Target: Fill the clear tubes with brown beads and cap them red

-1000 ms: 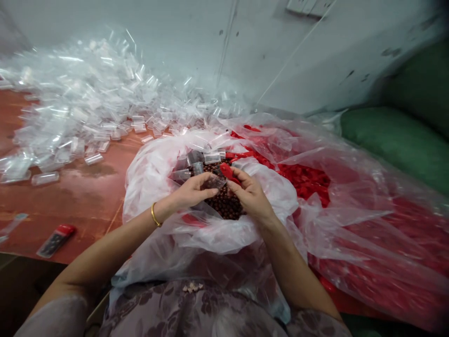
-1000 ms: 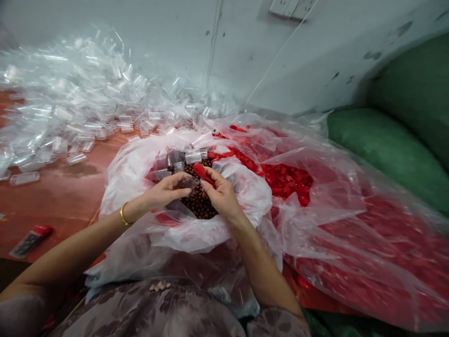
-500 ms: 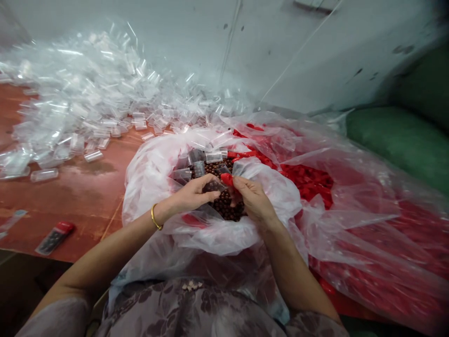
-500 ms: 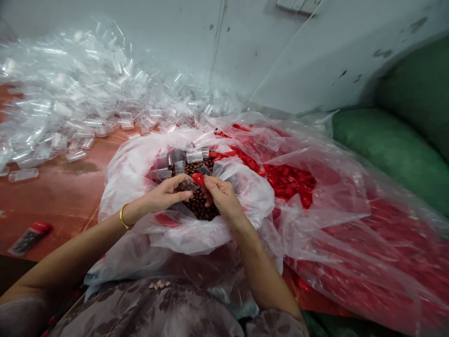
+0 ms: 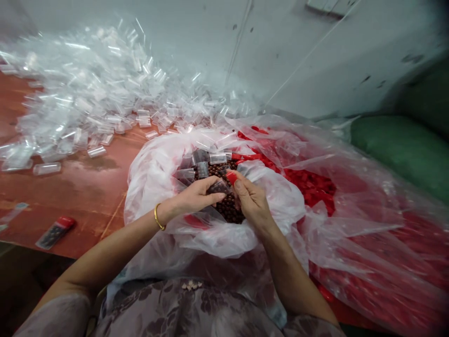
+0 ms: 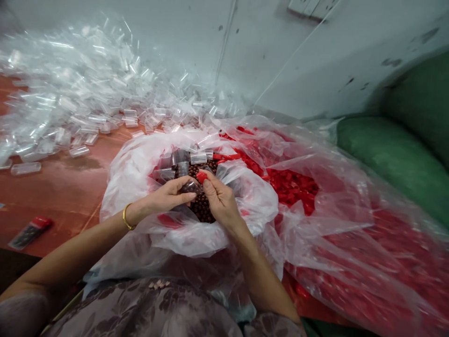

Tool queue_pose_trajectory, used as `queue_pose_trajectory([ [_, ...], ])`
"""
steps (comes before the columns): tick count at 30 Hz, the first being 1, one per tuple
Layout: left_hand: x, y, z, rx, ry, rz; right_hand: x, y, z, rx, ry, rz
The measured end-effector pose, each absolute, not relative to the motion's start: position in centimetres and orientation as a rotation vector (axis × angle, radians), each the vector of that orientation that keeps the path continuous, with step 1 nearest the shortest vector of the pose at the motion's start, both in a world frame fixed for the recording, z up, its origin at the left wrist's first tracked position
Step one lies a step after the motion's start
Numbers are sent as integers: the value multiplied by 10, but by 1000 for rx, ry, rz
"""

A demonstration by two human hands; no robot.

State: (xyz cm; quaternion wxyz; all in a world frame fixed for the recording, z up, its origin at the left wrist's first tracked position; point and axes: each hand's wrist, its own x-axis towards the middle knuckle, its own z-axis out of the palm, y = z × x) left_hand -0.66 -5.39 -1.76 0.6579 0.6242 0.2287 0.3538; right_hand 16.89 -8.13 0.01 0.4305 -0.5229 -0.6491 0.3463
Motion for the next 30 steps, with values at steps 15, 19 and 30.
queue_pose_trajectory([
  [15,-7,-54,-18,1792,726,784,166,-92,0,-1363,-1750,699],
  [19,-7,-55,-17,1791,733,776,167,-93,2,-1357,-1700,851],
  [30,-5,-55,-18,1884,832,787,165,-96,-3,-1427,-1937,557],
])
